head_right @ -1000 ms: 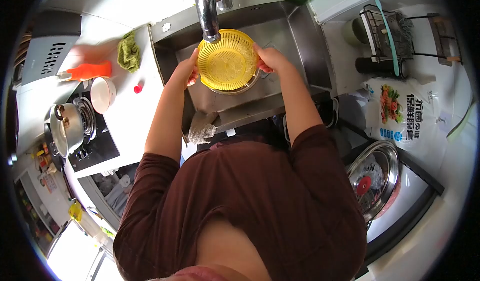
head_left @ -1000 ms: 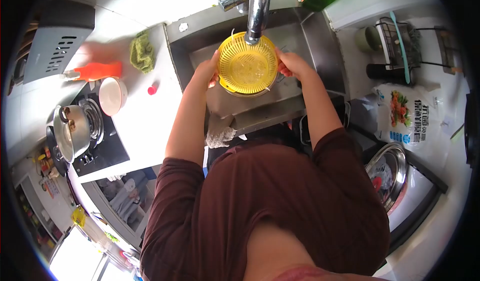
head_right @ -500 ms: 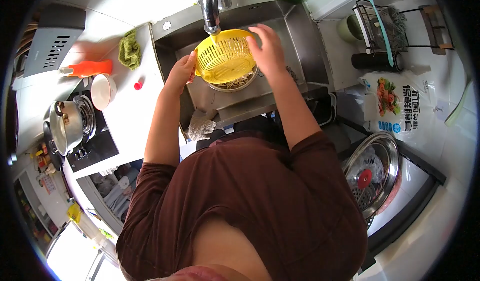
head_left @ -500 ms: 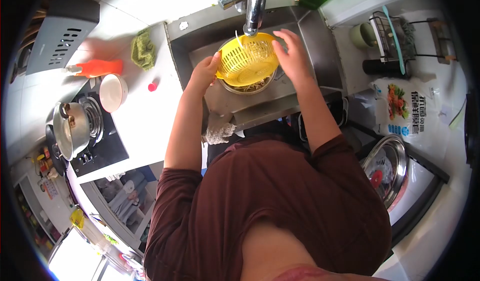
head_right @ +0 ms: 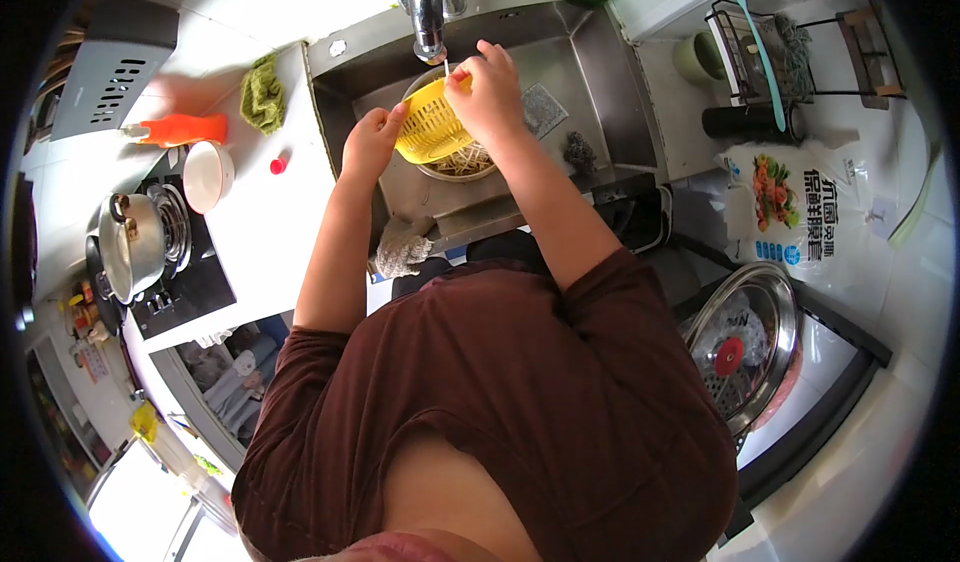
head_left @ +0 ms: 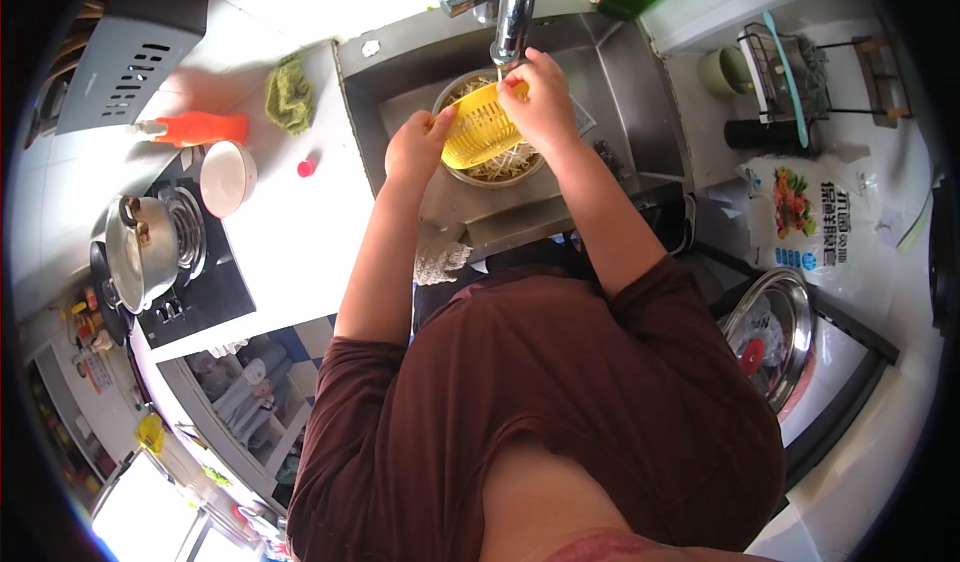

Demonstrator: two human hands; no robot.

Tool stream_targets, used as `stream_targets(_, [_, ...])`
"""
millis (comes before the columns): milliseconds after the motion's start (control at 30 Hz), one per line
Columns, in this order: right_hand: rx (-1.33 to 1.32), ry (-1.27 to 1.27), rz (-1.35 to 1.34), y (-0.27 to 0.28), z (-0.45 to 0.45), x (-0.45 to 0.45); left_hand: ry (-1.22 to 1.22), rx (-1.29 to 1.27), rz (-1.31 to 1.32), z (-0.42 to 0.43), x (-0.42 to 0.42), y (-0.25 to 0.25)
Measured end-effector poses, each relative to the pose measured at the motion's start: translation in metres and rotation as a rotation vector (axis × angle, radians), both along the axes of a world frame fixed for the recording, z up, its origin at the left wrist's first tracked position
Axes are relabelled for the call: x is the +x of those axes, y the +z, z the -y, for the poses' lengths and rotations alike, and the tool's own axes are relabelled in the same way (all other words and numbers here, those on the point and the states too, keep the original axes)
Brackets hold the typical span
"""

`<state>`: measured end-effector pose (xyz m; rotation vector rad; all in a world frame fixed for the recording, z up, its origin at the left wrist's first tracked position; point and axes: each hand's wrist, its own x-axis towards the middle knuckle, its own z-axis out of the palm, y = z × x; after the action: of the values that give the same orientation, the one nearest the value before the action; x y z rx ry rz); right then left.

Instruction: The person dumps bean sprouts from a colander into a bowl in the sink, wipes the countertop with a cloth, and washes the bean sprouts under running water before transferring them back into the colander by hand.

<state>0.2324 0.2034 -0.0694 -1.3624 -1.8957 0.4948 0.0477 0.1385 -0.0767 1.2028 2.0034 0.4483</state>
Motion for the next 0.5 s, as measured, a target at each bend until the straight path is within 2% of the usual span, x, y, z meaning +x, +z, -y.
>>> stream_targets(167, [-0.012, 0.024, -0.148, 0.009, -0.006, 0.004, -0.002, -0.020, -0.021, 0.001, 0.000, 0.008])
stream_targets(267, [0.277, 0.125, 0.019, 0.016, -0.009, 0.006, -0.029, -0.032, -0.048, 0.000, 0.000, 0.007])
stream_targets(367, [0.275, 0.196, 0.010, 0.014, -0.006, 0.001, -0.028, -0.090, -0.103, 0.000, 0.003, 0.016])
stream_targets(500, [0.357, 0.109, -0.045, 0.022, -0.003, 0.000, -0.003, -0.077, -0.066, 0.000, -0.003, 0.009])
